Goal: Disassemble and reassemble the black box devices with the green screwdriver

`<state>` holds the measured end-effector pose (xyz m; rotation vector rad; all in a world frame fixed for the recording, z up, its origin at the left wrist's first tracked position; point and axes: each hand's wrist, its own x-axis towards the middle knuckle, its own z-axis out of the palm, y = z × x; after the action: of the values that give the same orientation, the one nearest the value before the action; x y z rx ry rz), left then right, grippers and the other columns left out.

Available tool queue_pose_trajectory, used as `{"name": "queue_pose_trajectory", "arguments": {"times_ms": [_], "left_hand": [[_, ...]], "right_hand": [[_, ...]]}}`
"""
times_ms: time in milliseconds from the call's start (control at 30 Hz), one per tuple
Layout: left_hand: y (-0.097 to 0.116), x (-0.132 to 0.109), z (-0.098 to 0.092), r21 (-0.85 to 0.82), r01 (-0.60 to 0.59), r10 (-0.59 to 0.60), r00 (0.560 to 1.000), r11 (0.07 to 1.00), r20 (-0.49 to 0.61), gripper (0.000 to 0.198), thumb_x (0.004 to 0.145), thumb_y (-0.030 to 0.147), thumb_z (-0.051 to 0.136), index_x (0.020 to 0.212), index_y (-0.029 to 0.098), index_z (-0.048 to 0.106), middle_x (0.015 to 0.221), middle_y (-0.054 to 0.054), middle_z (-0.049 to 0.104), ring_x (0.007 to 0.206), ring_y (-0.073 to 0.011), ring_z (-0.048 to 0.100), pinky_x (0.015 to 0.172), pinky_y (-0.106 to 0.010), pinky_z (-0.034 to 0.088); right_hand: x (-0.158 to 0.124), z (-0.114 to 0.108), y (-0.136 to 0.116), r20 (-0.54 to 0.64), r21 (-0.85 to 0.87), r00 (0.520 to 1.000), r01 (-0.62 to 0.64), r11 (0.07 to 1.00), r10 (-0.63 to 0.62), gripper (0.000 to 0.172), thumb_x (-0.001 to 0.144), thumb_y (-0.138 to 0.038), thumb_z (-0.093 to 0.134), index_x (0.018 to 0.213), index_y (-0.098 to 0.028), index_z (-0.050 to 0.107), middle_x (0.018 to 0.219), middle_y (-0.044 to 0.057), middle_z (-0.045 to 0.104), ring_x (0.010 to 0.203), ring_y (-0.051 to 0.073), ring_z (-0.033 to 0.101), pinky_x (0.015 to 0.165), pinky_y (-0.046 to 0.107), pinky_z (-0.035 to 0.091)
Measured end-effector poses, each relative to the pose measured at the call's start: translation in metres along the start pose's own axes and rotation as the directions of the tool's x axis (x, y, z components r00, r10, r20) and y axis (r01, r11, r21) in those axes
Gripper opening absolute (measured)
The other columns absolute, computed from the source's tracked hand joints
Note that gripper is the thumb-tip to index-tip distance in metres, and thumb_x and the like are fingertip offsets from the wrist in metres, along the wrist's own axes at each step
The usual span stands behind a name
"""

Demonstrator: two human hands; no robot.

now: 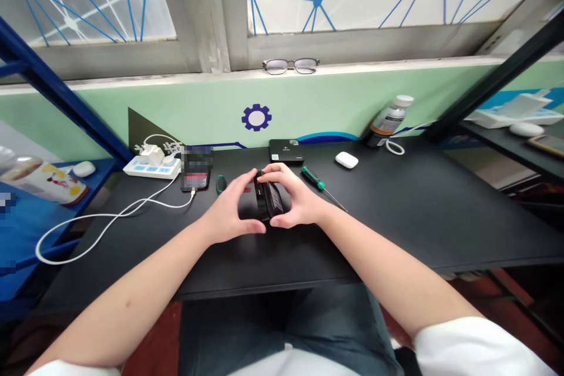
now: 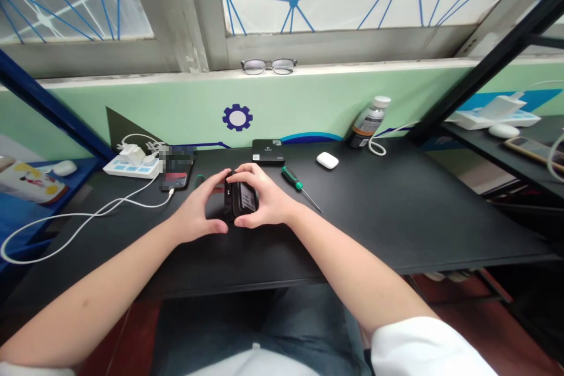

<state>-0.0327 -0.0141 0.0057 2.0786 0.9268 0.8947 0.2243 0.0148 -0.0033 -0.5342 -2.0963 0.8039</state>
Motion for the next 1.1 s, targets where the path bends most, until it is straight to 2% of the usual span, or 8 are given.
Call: {"name": "queue_pose_trajectory", "arguments": {"times_ms": [100, 233, 467, 800, 900, 1000, 1100], "left_hand": [[-0.002, -0.002, 0.011, -0.072, 0.073, -0.073, 0.997, 0.995, 0.004, 0.130, 0.067, 0.075, 0.092, 0.171, 0.029, 0.029, 0.171, -0.019, 0.042, 0.150, -0.0446, 0.051, 0.122, -0.064, 0.047], [-0.003, -0.001, 0.012, -0.126, 0.080, -0.080, 0.997, 0.989, 0.008, 0.130, 0.063, 0.067, 0.098, 0.169, 0.031, 0.032, 0.171, -0.018, 0.040, 0.155, -0.0452, 0.045, 0.127, -0.066, 0.041], [-0.005, 0.000, 0.011, -0.174, 0.081, -0.080, 0.997, 0.981, 0.015, 0.123, 0.060, 0.058, 0.102, 0.162, 0.029, 0.040, 0.166, -0.019, 0.045, 0.154, -0.0443, 0.047, 0.128, -0.066, 0.039], [-0.005, -0.001, 0.014, -0.191, 0.112, -0.105, 0.993, 0.975, 0.045, 0.121, 0.062, 0.051, 0.102, 0.160, 0.028, 0.036, 0.164, -0.019, 0.047, 0.154, -0.0438, 0.048, 0.129, -0.067, 0.037], [-0.008, -0.002, 0.012, -0.166, 0.095, -0.088, 0.995, 0.982, 0.049, 0.121, 0.065, 0.050, 0.100, 0.163, 0.030, 0.031, 0.164, -0.018, 0.046, 0.155, -0.0423, 0.047, 0.129, -0.065, 0.037], [-0.009, -0.003, 0.007, -0.087, 0.048, -0.045, 0.998, 0.995, 0.047, 0.121, 0.070, 0.052, 0.096, 0.167, 0.033, 0.026, 0.165, -0.016, 0.044, 0.154, -0.0402, 0.047, 0.128, -0.062, 0.040], [-0.007, -0.003, 0.000, 0.106, 0.019, -0.025, 0.998, 0.994, 0.058, 0.104, 0.072, 0.053, 0.093, 0.161, 0.031, 0.043, 0.163, -0.015, 0.044, 0.153, -0.0402, 0.047, 0.127, -0.058, 0.042]], "right_hand": [[0.000, 0.004, -0.002, -0.023, 0.009, 1.000, 0.012, 1.000, -0.012, 0.086, 0.070, -0.068, 0.089, 0.141, -0.030, 0.059, 0.137, 0.013, 0.048, 0.136, 0.037, 0.051, 0.121, 0.064, 0.043], [0.000, 0.007, -0.004, -0.009, 0.015, 1.000, 0.010, 1.000, -0.010, 0.085, 0.069, -0.065, 0.090, 0.140, -0.030, 0.058, 0.137, 0.013, 0.048, 0.136, 0.037, 0.051, 0.120, 0.064, 0.043], [0.000, 0.006, -0.005, -0.013, 0.021, 0.999, 0.038, 0.999, -0.038, 0.082, 0.069, -0.062, 0.091, 0.136, -0.029, 0.060, 0.134, 0.013, 0.050, 0.130, 0.035, 0.054, 0.116, 0.063, 0.048], [0.000, 0.006, -0.004, -0.026, 0.014, 0.998, 0.050, 0.999, -0.049, 0.080, 0.068, -0.065, 0.090, 0.134, -0.028, 0.061, 0.130, 0.012, 0.051, 0.124, 0.034, 0.056, 0.111, 0.061, 0.050], [0.000, 0.002, -0.004, -0.049, 0.025, 0.997, 0.052, 0.998, -0.051, 0.080, 0.069, -0.068, 0.088, 0.133, -0.029, 0.062, 0.130, 0.012, 0.052, 0.124, 0.034, 0.056, 0.110, 0.060, 0.050], [-0.002, -0.009, -0.002, -0.144, 0.077, 0.989, 0.025, 0.997, -0.014, 0.082, 0.070, -0.074, 0.086, 0.134, -0.030, 0.063, 0.133, 0.012, 0.053, 0.124, 0.034, 0.056, 0.109, 0.055, 0.051], [-0.003, -0.025, -0.002, -0.222, 0.183, 0.974, 0.000, 0.983, 0.042, 0.084, 0.070, -0.079, 0.083, 0.137, -0.032, 0.063, 0.135, 0.011, 0.052, 0.127, 0.033, 0.056, 0.108, 0.049, 0.051]]}}
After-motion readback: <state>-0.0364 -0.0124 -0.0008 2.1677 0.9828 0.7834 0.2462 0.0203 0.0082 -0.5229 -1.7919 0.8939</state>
